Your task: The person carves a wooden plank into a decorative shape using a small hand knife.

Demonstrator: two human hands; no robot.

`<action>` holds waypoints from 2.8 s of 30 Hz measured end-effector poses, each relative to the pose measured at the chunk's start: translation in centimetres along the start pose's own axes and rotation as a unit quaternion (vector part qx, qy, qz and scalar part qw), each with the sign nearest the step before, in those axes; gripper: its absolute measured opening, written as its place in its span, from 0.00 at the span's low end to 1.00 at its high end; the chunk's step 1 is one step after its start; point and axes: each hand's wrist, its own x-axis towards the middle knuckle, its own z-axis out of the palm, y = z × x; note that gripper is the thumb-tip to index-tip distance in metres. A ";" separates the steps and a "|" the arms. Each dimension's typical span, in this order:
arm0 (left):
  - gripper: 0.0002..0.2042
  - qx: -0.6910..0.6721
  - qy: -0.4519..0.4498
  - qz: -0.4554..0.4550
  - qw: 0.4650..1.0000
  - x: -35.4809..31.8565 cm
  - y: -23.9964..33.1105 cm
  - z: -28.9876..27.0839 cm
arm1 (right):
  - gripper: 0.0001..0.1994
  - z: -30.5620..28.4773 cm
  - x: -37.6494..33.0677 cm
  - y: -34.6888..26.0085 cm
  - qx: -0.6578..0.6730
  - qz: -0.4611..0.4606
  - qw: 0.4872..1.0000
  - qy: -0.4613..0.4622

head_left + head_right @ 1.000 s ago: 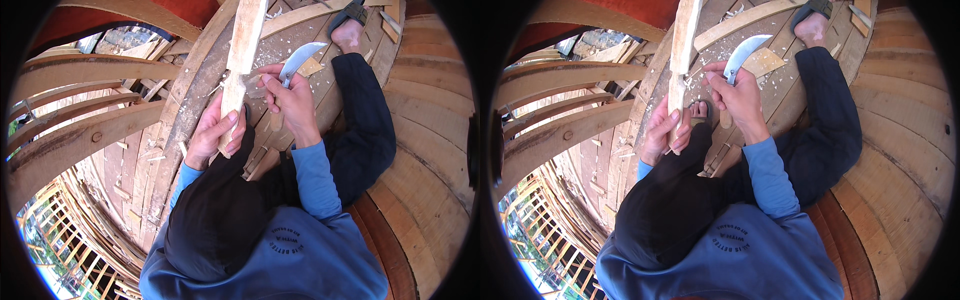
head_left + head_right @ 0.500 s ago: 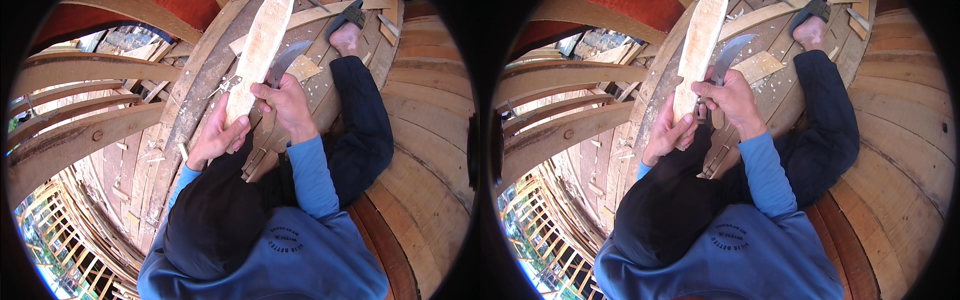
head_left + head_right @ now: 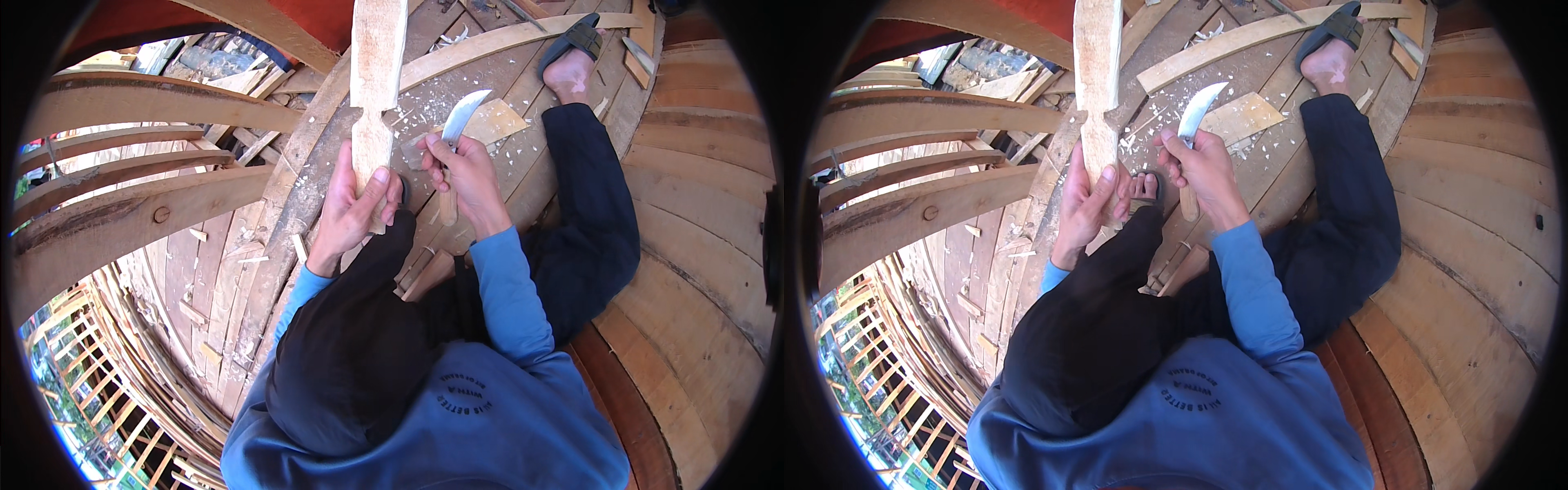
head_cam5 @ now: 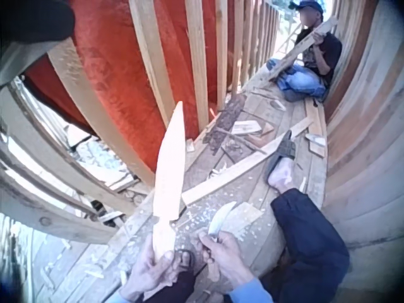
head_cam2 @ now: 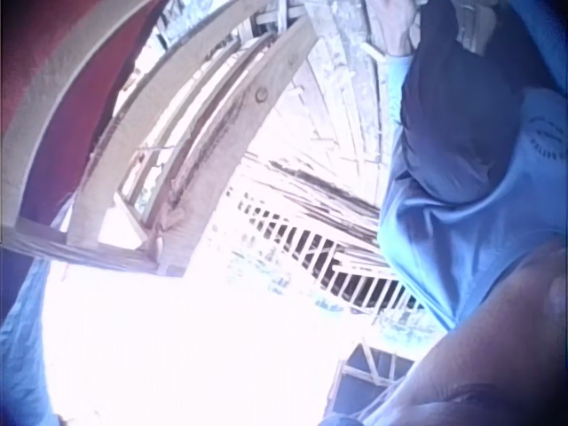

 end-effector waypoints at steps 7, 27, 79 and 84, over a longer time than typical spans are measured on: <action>0.22 -0.078 0.014 0.035 0.996 0.1 -0.4 0.3 | 0.19 0.5 -1.8 -1.1 0.004 -0.020 1.000 -0.003; 0.15 -0.237 -0.048 0.031 0.970 -0.5 0.6 -1.4 | 0.34 -2.5 -4.0 -0.4 -0.232 -0.021 0.972 0.005; 0.19 0.706 -0.124 0.155 0.680 9.4 41.9 3.2 | 0.36 -9.1 -3.2 2.6 -0.036 0.003 0.993 0.109; 0.17 0.685 -0.158 0.157 0.693 9.3 42.9 6.4 | 0.36 -9.9 -2.9 2.2 -0.045 -0.002 0.993 0.110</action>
